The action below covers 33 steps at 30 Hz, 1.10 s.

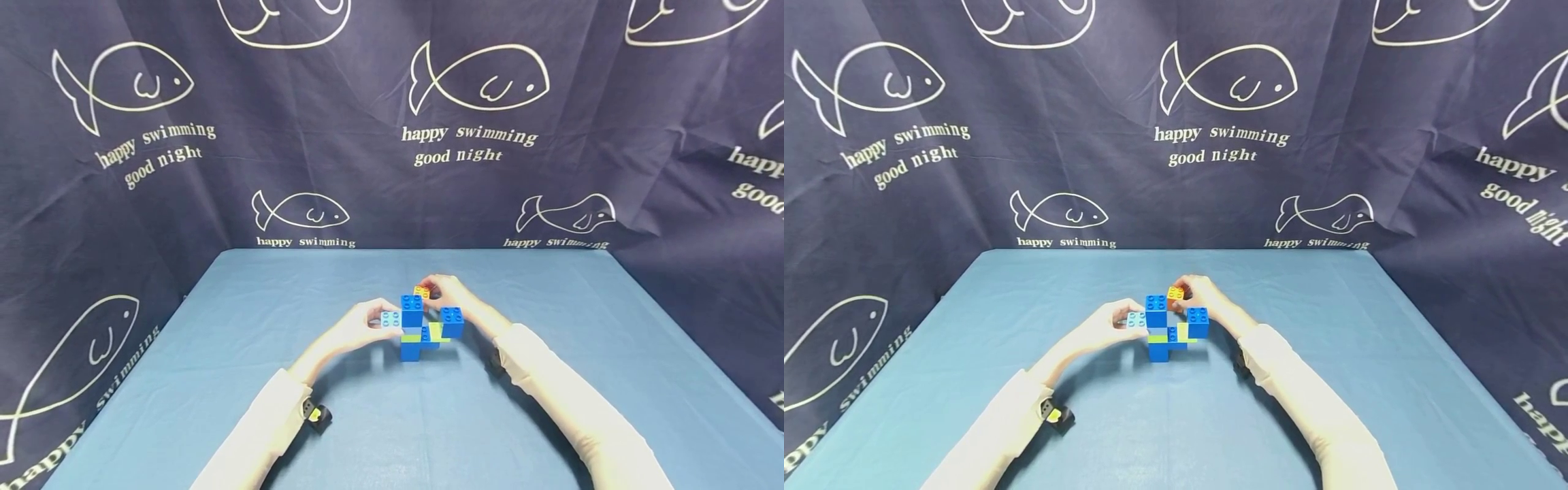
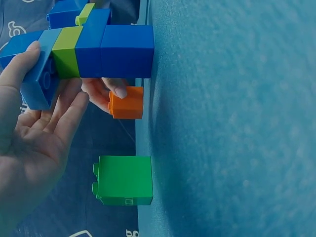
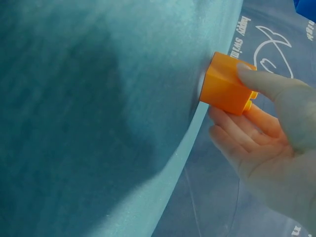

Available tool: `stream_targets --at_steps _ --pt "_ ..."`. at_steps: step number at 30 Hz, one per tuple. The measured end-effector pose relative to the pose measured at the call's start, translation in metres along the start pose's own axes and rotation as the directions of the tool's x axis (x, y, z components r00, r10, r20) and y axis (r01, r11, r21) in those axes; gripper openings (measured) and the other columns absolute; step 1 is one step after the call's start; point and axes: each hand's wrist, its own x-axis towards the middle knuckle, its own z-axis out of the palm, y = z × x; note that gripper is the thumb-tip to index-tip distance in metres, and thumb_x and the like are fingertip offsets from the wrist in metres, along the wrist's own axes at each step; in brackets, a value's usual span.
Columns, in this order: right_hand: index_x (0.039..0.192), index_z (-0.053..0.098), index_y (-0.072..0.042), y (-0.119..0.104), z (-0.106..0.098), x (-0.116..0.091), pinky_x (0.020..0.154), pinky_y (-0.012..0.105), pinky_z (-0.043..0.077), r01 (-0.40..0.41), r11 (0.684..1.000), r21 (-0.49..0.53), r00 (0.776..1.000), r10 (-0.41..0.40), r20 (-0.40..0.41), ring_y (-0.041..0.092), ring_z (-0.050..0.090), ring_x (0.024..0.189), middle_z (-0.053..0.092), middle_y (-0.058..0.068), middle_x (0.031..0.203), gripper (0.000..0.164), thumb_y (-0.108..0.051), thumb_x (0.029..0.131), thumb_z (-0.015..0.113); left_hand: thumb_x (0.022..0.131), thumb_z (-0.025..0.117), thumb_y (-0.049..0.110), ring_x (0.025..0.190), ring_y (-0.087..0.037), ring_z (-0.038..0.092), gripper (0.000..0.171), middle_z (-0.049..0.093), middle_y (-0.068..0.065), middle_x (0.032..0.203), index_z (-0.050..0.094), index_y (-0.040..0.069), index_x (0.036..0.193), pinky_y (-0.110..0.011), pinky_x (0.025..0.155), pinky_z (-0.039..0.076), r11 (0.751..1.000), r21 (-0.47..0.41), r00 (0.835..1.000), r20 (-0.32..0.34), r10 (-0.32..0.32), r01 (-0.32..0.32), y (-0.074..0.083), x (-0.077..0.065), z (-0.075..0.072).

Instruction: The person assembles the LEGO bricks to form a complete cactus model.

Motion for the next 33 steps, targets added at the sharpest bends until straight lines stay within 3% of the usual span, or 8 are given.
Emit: stream_targets --at_steps 8,15,20,24,33 --pt "0.112 0.061 0.003 -0.001 -0.002 0.000 0.091 0.042 0.050 -0.037 0.999 0.004 0.999 0.037 0.011 0.030 0.064 0.097 0.066 0.018 0.105 0.031 -0.010 0.085 0.068 0.083 0.072 0.017 0.090 -0.011 0.062 0.031 0.067 -0.008 0.101 0.060 0.007 0.110 -0.027 0.084 0.053 1.000 0.002 1.000 0.000 0.020 -0.020 -0.030 0.009 -0.001" --pt "0.110 0.062 0.006 0.000 -0.004 -0.002 0.088 0.043 0.052 0.010 1.000 -0.007 1.000 -0.010 -0.029 0.032 0.065 0.093 0.066 0.020 0.102 0.032 -0.008 0.082 0.070 0.083 0.072 0.022 0.093 -0.010 0.062 0.031 0.067 -0.003 0.105 0.061 0.012 0.110 -0.028 0.085 0.053 1.000 0.021 1.000 0.004 0.008 -0.008 -0.030 0.010 -0.002" --pt "0.109 0.059 0.004 -0.001 -0.005 -0.003 0.090 0.044 0.051 -0.049 0.996 0.071 0.999 0.050 -0.016 0.032 0.064 0.097 0.066 0.020 0.103 0.033 -0.010 0.082 0.071 0.083 0.072 0.019 0.091 -0.011 0.062 0.031 0.067 -0.007 0.103 0.061 0.008 0.110 -0.028 0.085 0.053 1.000 0.006 1.000 0.002 0.017 -0.017 -0.030 0.009 -0.002" --pt "0.106 0.058 0.001 0.000 -0.008 -0.004 0.089 0.045 0.051 -0.085 0.992 0.096 0.995 0.090 -0.051 0.031 0.064 0.096 0.067 0.018 0.101 0.033 -0.012 0.080 0.074 0.083 0.072 0.019 0.092 -0.011 0.062 0.031 0.067 -0.007 0.103 0.061 0.008 0.110 -0.028 0.085 0.053 1.000 0.014 1.000 -0.002 0.007 -0.006 -0.029 0.008 -0.002" --pt "0.108 0.060 0.003 0.002 -0.017 -0.008 0.088 0.047 0.051 -0.024 0.994 0.110 0.991 0.037 -0.125 0.034 0.064 0.095 0.066 0.019 0.100 0.033 -0.008 0.079 0.073 0.084 0.069 0.010 0.093 -0.011 0.060 0.031 0.066 -0.012 0.106 0.060 0.004 0.112 -0.030 0.086 0.052 0.999 0.036 1.000 -0.008 -0.013 0.013 -0.028 0.010 -0.001"
